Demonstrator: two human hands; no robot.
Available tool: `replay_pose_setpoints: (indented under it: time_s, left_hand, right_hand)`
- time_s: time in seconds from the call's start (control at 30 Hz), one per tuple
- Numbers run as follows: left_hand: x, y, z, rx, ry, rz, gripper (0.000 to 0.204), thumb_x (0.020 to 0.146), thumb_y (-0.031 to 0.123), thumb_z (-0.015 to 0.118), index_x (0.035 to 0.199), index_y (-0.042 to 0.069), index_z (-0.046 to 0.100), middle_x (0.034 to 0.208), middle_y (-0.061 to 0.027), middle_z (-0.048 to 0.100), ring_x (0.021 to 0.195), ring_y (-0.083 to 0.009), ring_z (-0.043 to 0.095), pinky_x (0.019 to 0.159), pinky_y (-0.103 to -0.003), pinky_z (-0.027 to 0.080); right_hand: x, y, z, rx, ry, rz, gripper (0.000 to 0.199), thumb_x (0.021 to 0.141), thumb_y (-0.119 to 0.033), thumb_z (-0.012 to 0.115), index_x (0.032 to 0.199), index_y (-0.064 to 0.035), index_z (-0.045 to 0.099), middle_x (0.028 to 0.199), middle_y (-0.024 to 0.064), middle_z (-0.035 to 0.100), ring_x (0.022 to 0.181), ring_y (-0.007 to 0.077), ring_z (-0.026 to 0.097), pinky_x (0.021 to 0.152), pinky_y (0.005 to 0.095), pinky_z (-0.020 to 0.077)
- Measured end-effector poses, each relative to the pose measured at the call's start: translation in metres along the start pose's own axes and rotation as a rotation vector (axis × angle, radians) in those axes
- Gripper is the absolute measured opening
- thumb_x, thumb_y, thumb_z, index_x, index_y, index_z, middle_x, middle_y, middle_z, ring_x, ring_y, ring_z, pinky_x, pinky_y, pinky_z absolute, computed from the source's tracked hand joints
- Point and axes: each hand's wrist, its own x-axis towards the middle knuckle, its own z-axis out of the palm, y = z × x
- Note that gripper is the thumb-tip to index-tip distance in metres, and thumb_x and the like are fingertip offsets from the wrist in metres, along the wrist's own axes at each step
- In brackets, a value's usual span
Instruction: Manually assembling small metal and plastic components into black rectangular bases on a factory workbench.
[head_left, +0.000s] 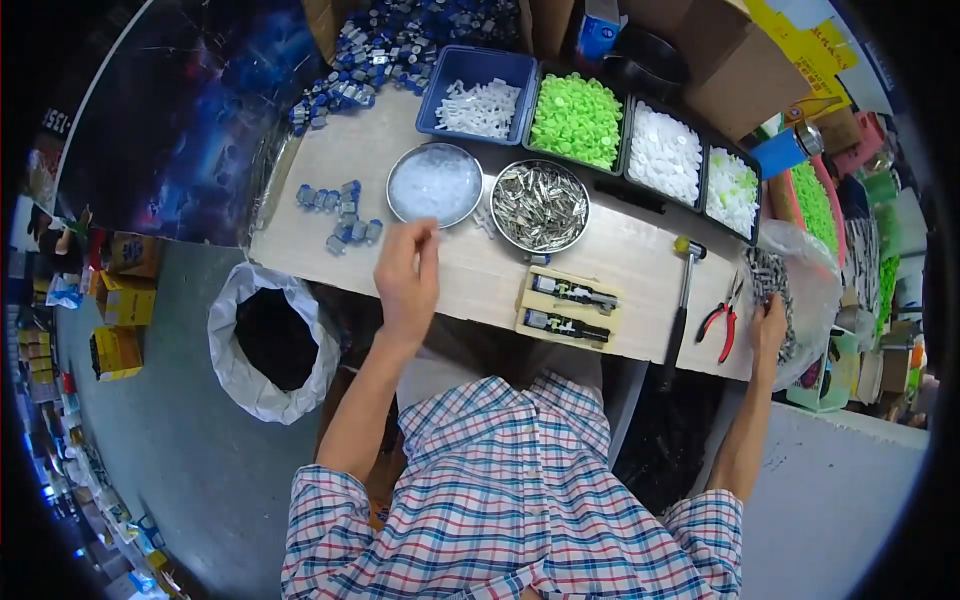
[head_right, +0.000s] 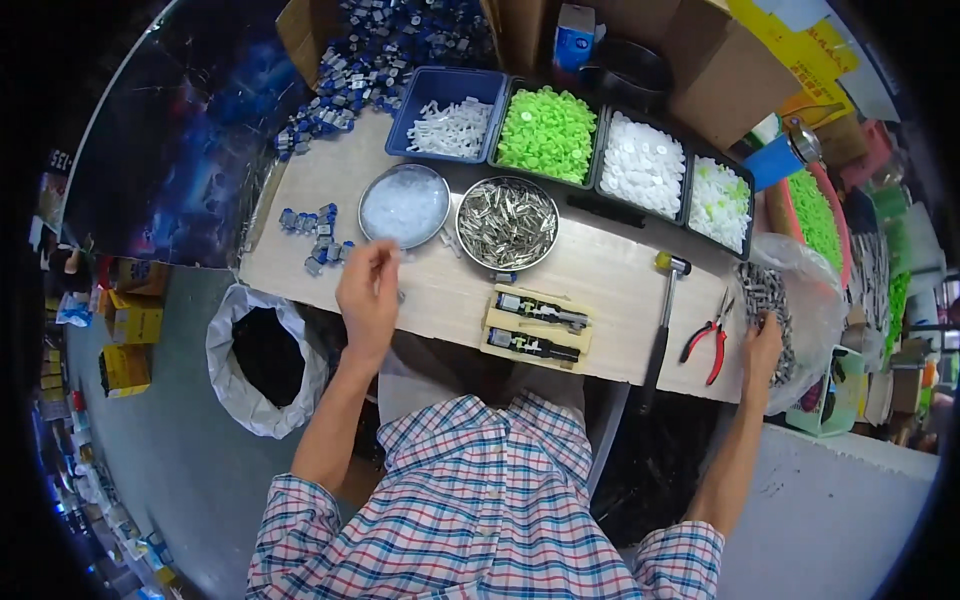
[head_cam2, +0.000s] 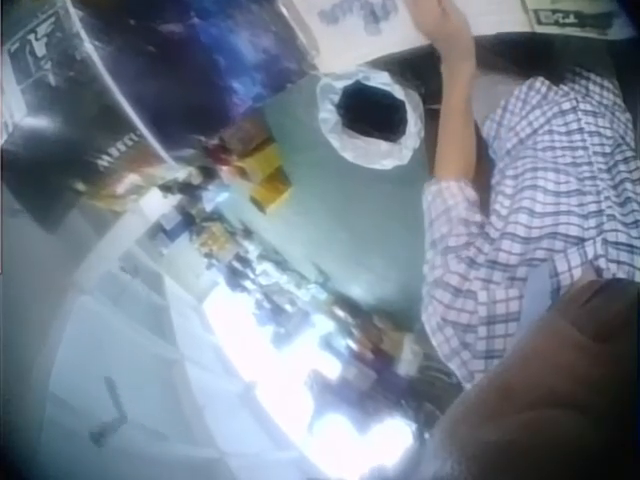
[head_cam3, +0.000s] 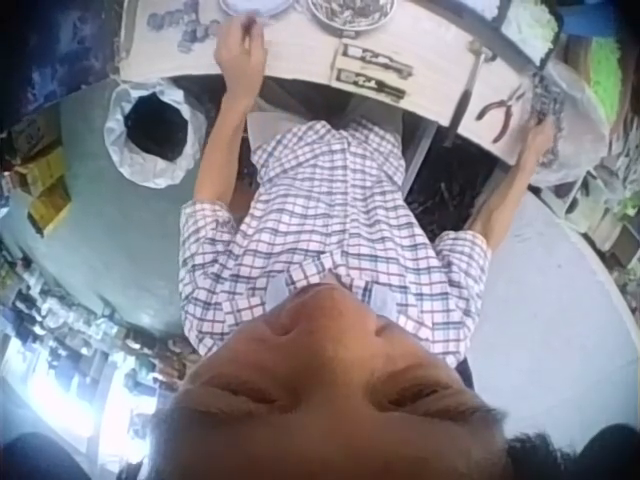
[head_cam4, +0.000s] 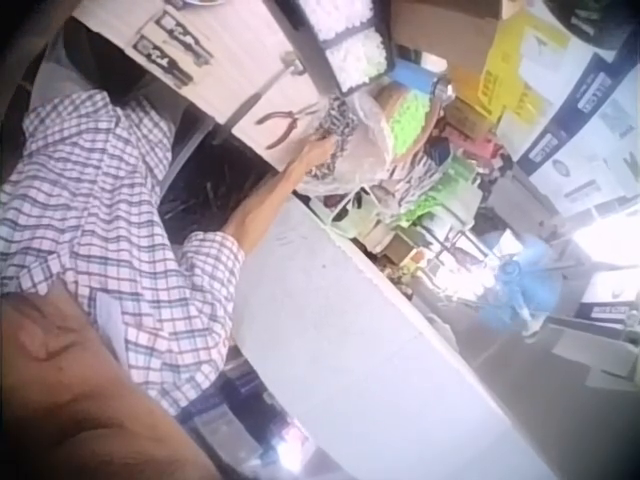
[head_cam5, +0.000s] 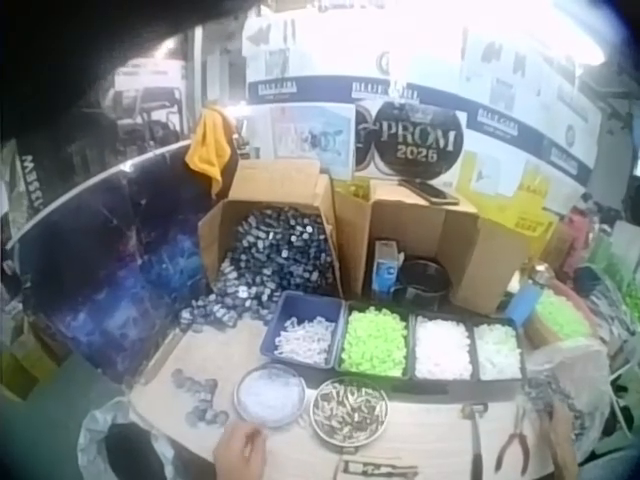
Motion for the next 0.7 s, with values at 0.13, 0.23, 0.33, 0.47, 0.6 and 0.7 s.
replay_pose_setpoints:
  time_s: [0.13, 0.23, 0.33, 0.47, 0.6, 0.7]
  left_hand:
    - [0.033, -0.012, 0.012, -0.051, 0.163, 0.056, 0.022, 0.087, -0.006, 0.068, 0.108, 0.001, 0.067, 0.097, -0.0147, 0.069, 0.090, -0.0308, 0.067, 0.074, -0.038, 0.053]
    - [0.043, -0.013, 0.016, 0.055, 0.130, 0.150, 0.022, 0.085, -0.005, 0.069, 0.107, 0.001, 0.067, 0.095, -0.0139, 0.069, 0.091, -0.0311, 0.067, 0.077, -0.040, 0.053]
    - [0.048, -0.015, 0.022, 0.139, 0.096, 0.221, 0.022, 0.084, -0.005, 0.070, 0.105, 0.001, 0.068, 0.094, -0.0136, 0.069, 0.092, -0.0315, 0.066, 0.079, -0.041, 0.052]
    - [0.049, -0.020, 0.026, 0.183, 0.096, 0.237, 0.021, 0.084, -0.004, 0.071, 0.104, 0.001, 0.068, 0.094, -0.0134, 0.069, 0.092, -0.0322, 0.066, 0.080, -0.041, 0.052]
    - [0.044, -0.019, 0.022, 0.131, 0.190, 0.109, 0.020, 0.085, -0.002, 0.071, 0.105, 0.001, 0.068, 0.093, -0.0119, 0.070, 0.091, -0.0274, 0.067, 0.079, -0.039, 0.052]
    - [0.040, -0.014, 0.018, -0.104, 0.207, -0.165, 0.019, 0.087, 0.001, 0.072, 0.106, 0.001, 0.068, 0.092, -0.0079, 0.069, 0.087, -0.0174, 0.065, 0.077, -0.032, 0.051]
  right_hand:
    - [-0.005, 0.002, -0.011, -0.103, -0.070, -0.051, 0.023, 0.088, -0.002, 0.060, 0.111, 0.0006, 0.063, 0.106, 0.0223, 0.070, 0.100, 0.0411, 0.067, 0.089, 0.0468, 0.0518]
    - [-0.009, 0.001, -0.010, -0.111, -0.167, -0.014, 0.020, 0.087, -0.001, 0.060, 0.107, 0.0005, 0.063, 0.104, 0.0221, 0.070, 0.097, 0.0412, 0.067, 0.086, 0.0480, 0.0519]
    - [-0.014, 0.012, -0.004, -0.062, -0.030, -0.082, 0.016, 0.087, -0.001, 0.060, 0.103, 0.0005, 0.063, 0.100, 0.0220, 0.070, 0.094, 0.0411, 0.067, 0.083, 0.0485, 0.0520]
    - [-0.019, 0.005, -0.011, -0.092, 0.036, -0.077, 0.018, 0.090, 0.000, 0.060, 0.108, -0.0010, 0.063, 0.103, 0.0206, 0.069, 0.098, 0.0408, 0.065, 0.086, 0.0466, 0.0510]
    - [-0.025, -0.026, -0.029, 0.009, 0.289, -0.107, 0.024, 0.096, -0.003, 0.058, 0.120, -0.0009, 0.061, 0.112, 0.0216, 0.064, 0.103, 0.0417, 0.062, 0.092, 0.0464, 0.0487]
    - [-0.032, -0.052, -0.040, 0.038, 0.406, -0.130, 0.028, 0.100, -0.004, 0.056, 0.127, 0.0018, 0.058, 0.112, 0.0179, 0.064, 0.102, 0.0340, 0.063, 0.090, 0.0420, 0.0504]
